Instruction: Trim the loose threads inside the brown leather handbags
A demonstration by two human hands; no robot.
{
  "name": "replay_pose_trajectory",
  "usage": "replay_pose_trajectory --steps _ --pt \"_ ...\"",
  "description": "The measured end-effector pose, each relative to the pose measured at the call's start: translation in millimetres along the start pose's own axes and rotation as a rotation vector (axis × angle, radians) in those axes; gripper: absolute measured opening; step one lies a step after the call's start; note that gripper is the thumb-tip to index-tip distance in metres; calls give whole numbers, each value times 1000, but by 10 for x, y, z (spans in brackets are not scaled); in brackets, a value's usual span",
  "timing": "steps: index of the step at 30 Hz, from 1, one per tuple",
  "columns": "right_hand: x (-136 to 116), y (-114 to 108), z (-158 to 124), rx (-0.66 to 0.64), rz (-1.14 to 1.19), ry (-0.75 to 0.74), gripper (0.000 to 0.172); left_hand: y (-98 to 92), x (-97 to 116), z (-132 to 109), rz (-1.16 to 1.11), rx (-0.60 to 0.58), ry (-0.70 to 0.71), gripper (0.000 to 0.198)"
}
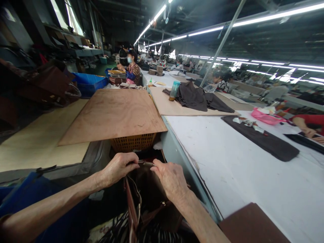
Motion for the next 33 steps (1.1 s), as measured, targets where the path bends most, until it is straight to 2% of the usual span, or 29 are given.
replay_pose_trajectory --steps 5,13,18,22,25,28,30,33 --pt "-13 25 33 24 -39 12 25 16 30 27 -17 27 -110 10" --pt "-32 -2 81 -36 -5 46 30 83 -14 20 -51 80 -132 8" --pt "-9 -73 152 -181 243 128 29 94 75 24 -161 60 -118 14" --pt "-106 -97 216 -319 629 52 17 92 116 23 -236 40 -111 18" --pt "-160 -84 242 -327 667 19 20 76 81 8 -262 31 -149 20" --pt "-164 -63 249 -308 644 8 23 65 -14 -23 -315 -19 -262 17" --pt "-148 -41 251 -330 668 11 24 68 -74 -41 -407 -98 -319 18" --pt "-119 -6 257 -395 726 10 24 60 -121 -48 -536 -219 -330 22"
Point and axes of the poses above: each hand's wrist, its own z-axis towards the middle knuckle, its own y-axis out of the palm, x = y × z, the point moved 3 cm from there along z, towards the middle knuckle, and after that the axes turned 6 degrees about y, right-handed, at the moved point
